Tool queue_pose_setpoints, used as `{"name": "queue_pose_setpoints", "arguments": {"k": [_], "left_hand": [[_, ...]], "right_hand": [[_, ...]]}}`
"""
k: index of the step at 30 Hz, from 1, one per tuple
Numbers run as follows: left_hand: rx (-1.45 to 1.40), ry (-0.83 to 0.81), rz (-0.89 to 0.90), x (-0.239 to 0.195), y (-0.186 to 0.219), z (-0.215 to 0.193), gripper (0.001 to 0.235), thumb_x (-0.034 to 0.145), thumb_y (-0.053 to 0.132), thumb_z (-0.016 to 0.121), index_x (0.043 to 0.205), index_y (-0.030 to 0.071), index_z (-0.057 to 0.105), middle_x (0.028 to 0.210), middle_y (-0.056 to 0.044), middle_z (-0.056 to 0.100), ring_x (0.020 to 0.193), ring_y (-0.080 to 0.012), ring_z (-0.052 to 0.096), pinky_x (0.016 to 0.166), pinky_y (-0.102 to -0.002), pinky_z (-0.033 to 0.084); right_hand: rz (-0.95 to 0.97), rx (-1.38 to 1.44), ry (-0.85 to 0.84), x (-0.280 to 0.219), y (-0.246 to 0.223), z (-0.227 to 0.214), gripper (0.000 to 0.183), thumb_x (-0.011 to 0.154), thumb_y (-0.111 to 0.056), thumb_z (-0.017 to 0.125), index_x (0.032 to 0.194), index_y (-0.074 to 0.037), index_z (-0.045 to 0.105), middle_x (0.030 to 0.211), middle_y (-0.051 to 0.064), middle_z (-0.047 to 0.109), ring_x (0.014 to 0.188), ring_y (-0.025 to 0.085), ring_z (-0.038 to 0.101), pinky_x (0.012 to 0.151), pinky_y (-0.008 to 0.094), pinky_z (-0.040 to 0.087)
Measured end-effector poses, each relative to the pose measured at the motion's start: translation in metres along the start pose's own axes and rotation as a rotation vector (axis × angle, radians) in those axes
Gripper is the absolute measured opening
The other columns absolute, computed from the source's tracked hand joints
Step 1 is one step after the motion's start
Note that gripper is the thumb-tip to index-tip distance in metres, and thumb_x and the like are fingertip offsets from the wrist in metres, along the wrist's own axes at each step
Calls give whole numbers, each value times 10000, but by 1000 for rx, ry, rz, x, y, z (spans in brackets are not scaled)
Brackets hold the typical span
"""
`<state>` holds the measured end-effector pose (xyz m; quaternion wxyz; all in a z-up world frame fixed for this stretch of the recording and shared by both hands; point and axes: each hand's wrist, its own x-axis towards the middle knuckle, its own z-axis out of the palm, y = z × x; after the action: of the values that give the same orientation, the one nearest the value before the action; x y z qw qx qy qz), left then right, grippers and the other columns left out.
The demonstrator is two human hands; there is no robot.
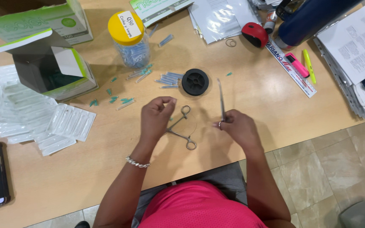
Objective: The person threads a clear filament through a small green plastic component using hemostats, then places the assembled piece into a small transparent tube. The person repeats this process with additional components and tubes on a cluttered desk.
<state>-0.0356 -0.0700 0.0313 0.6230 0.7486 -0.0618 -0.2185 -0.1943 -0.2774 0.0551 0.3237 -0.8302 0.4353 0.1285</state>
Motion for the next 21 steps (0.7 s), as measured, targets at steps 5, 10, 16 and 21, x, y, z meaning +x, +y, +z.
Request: {"name": "queue_pose_setpoints", "arguments": {"k": [5, 10, 16, 21], "left_hand": [[-237, 136, 68, -26, 69, -49, 87, 936, 146, 725, 968, 87, 781, 509, 95, 350, 490, -3, 368, 467, -159, 306], [-504, 275, 260, -38, 83, -101, 86, 978, 88, 679, 1016, 40, 741, 538, 57, 375, 428, 0, 373, 403, -183, 320], [-368, 362, 422, -58, 75, -110, 52, 977, 41, 688, 1012, 8, 706, 649, 15, 473, 606, -6, 416, 557, -169, 349], [-234, -49, 300, -69, 29, -62, 83, 926, 125, 724, 976, 72, 764, 1399, -133, 423, 1278, -307, 430, 1139, -465, 348]], "right_hand": [[75, -176, 146, 18, 20, 0, 480, 798, -513, 818, 1182, -228, 777, 1009, 57, 787, 963, 297, 749, 826, 410, 581], [58, -382, 220, 2, -2, 3, 368, 944, -482, 718, 1209, -237, 788, 933, 64, 786, 848, 296, 769, 763, 428, 600], [-157, -317, 402, -8, -16, 13, 372, 950, -452, 742, 1233, -213, 777, 1085, 85, 722, 973, 328, 735, 825, 482, 598], [-951, 554, 104, -64, -80, 42, 285, 788, -101, 881, 1061, -116, 803, 1015, 109, 769, 866, 273, 744, 789, 361, 618]]}}
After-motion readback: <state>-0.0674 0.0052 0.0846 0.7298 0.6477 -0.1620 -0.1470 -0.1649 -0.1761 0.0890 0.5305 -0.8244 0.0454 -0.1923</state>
